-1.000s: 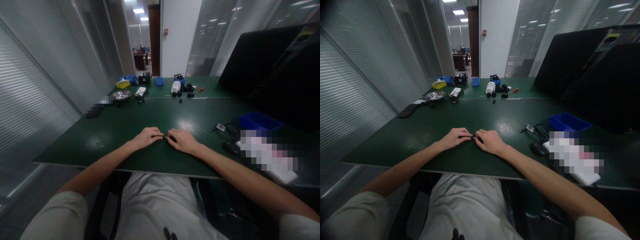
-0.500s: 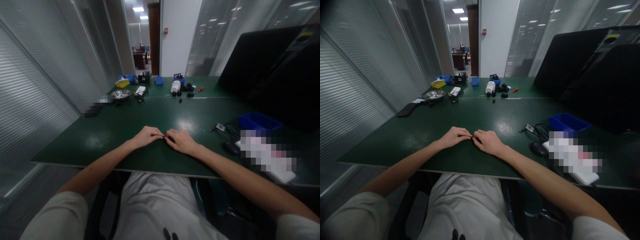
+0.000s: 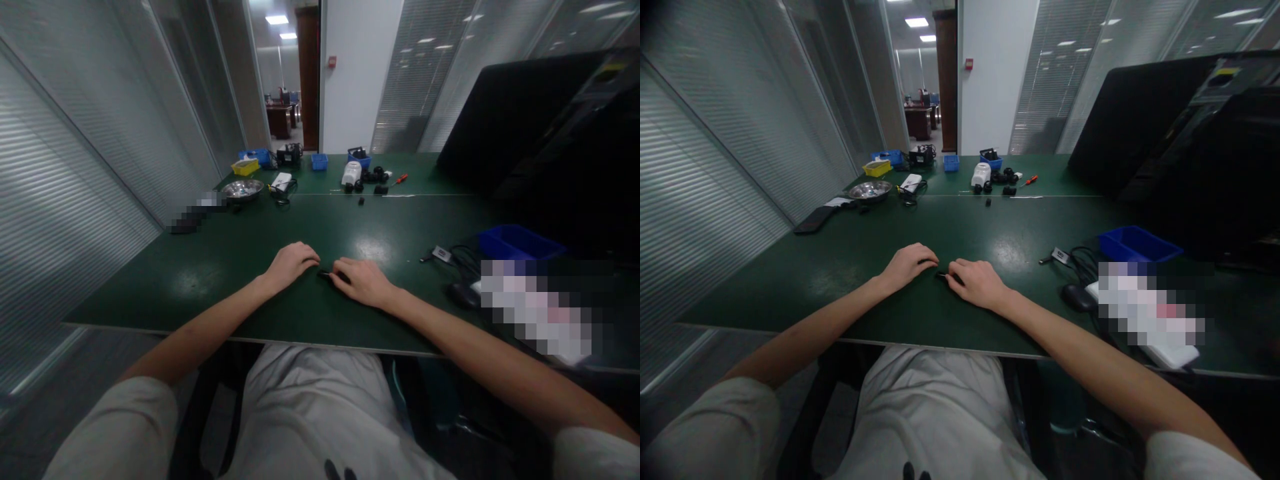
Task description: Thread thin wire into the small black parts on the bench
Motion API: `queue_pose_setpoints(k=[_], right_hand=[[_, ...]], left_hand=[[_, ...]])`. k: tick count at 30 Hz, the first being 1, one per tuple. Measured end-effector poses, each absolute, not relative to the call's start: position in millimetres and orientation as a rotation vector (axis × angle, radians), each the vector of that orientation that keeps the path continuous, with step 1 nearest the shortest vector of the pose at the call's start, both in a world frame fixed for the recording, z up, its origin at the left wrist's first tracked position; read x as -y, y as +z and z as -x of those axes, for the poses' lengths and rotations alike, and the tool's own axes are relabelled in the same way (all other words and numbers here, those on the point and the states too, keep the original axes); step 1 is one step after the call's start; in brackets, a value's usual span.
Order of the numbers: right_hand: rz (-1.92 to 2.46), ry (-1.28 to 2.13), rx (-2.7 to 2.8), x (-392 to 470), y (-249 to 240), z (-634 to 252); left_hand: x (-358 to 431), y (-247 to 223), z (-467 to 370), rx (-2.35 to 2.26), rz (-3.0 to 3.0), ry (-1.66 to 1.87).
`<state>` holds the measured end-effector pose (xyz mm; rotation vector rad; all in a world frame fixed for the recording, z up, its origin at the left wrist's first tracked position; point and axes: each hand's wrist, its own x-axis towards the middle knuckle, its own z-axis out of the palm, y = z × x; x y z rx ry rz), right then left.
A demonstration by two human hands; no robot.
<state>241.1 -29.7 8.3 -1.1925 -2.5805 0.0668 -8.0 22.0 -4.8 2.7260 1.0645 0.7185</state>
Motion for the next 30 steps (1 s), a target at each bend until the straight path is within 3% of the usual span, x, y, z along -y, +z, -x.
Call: queue_pose_setpoints(k=[19, 30], right_hand=[[1.139, 0.243, 2.426, 22.5, 5.0, -249.0], [1.125, 0.248, 2.378, 19.1, 3.8, -253.2]], left_hand=[[-8.5, 1.9, 8.3, -0.916, -2.630, 0.798], [-3.1, 6.8, 8.4, -0.794, -2.610, 0.656]])
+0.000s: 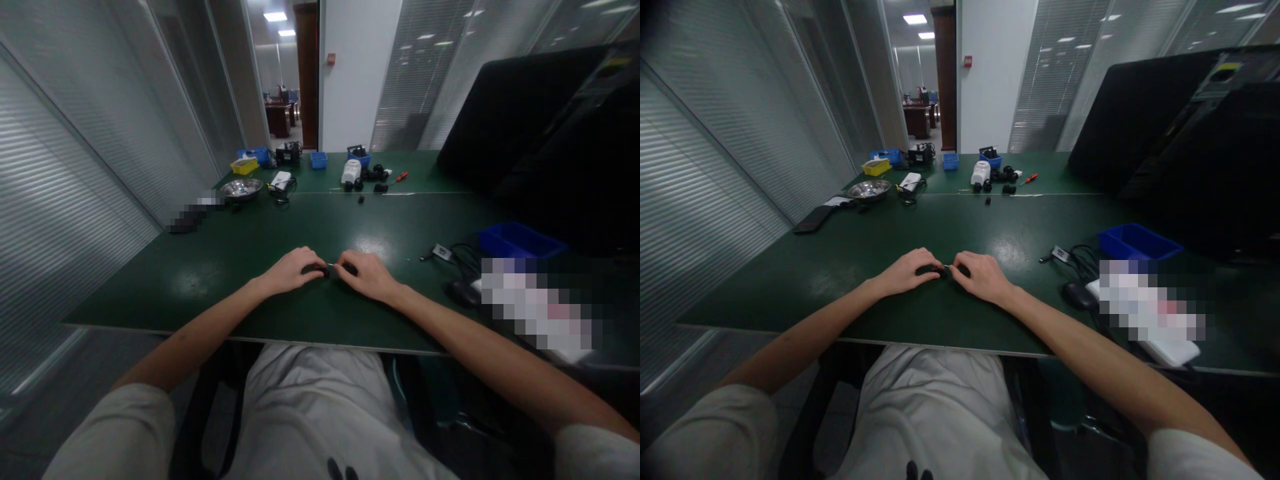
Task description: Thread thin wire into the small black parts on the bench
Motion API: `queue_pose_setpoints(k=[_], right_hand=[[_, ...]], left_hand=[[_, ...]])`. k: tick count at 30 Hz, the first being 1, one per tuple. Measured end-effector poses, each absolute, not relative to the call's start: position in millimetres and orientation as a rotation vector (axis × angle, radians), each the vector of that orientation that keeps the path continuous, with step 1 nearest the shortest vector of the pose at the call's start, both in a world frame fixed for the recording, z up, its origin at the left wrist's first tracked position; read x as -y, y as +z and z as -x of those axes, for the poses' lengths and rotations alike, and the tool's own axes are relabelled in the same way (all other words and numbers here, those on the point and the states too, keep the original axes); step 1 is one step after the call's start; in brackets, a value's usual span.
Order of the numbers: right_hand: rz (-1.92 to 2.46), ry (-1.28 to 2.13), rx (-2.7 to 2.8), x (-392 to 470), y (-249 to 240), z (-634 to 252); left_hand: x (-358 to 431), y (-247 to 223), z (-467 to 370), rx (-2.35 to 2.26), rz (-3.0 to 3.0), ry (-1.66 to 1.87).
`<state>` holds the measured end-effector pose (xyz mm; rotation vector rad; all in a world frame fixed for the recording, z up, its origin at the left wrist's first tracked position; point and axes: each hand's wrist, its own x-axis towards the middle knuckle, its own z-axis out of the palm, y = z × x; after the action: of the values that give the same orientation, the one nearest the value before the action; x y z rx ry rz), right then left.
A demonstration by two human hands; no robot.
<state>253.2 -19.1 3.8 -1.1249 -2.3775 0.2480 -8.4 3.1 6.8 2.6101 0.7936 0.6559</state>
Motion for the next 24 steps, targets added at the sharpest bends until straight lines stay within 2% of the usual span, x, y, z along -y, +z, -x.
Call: queue_pose_setpoints(k=[8, 12, 17, 20, 24], right_hand=[[1.127, 0.234, 2.376, 18.6, 3.3, -254.0], [1.119, 0.253, 2.386, 20.1, 6.8, -254.2], [1.121, 0.255, 2.386, 21.2, 9.0, -253.2], [1.134, 0.252, 2.387, 21.0, 8.7, -253.5], [1.140, 0.259, 2.395, 19.6, 7.4, -255.2]], left_hand=[[-4.0, 9.3, 16.3, -0.807, -2.603, 0.579], [-16.7, 10.4, 58.5, -0.951, -2.564, 0.505], [-34.5, 14.4, 194.7, -1.719, -2.358, 0.576], [-30.0, 16.9, 286.1, -2.241, -2.145, 0.484], [-13.3, 18.7, 346.9, -2.674, -1.843, 0.426]])
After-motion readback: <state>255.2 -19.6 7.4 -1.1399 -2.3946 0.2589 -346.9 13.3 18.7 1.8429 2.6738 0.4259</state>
